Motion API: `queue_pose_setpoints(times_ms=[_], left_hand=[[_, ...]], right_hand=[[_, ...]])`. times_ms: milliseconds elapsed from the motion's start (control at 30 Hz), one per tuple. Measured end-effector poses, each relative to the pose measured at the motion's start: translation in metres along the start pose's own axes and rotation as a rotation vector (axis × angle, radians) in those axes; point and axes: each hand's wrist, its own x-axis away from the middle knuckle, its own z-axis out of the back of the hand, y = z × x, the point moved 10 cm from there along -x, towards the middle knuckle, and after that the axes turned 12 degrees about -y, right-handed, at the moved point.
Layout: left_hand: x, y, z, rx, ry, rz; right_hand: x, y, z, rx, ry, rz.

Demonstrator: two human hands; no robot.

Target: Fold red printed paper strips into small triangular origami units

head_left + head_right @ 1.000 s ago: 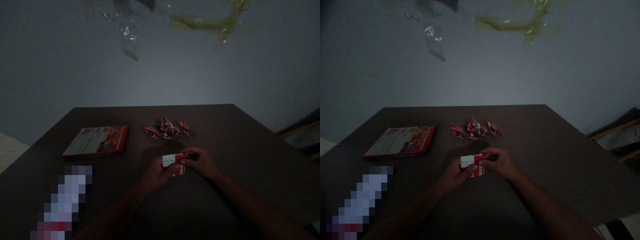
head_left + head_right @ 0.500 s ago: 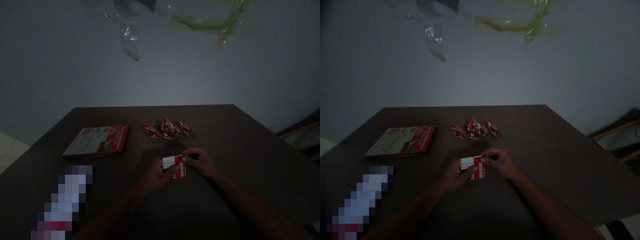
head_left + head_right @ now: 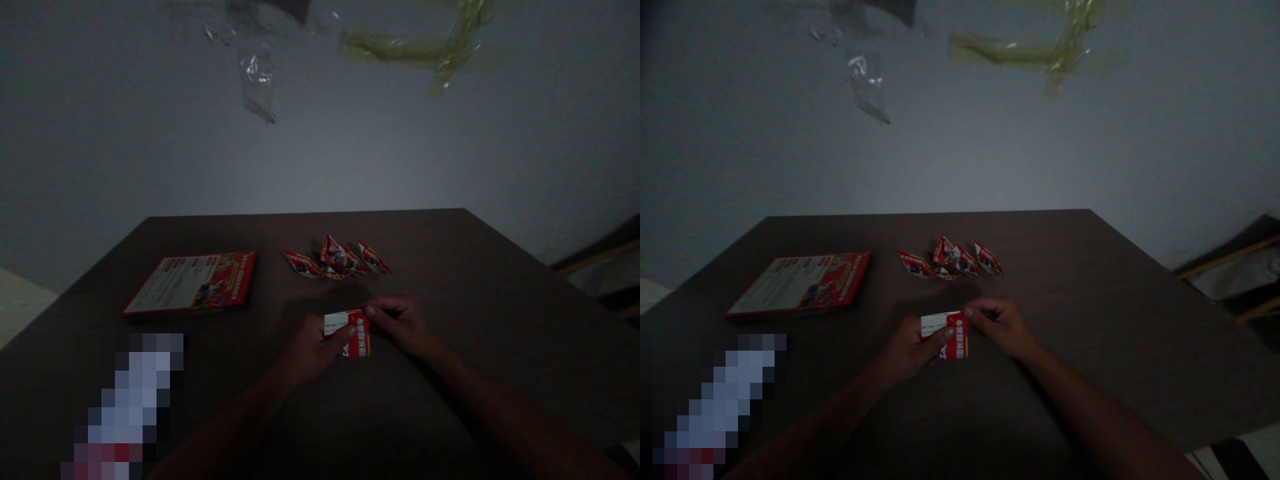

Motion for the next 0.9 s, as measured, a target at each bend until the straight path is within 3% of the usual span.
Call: queue_pose_setpoints(times_ms=[300, 567, 900], left_hand=[[-0.004, -0.003, -0.007, 0.313, -0.133, -0.029], [-0.005, -0.007, -0.003, 0.402, -0.101, 0.018], [-0.006, -0.009, -0.001, 0.357, -0.067, 0.013]], right_hand=[[0.002, -0.004, 0.003, 0.044, 0.001, 0.056], [0.003, -0.011, 0.004, 0.117, 0.027, 0.092], [-0.001, -0.020, -0.005, 0.139, -0.034, 0.101]])
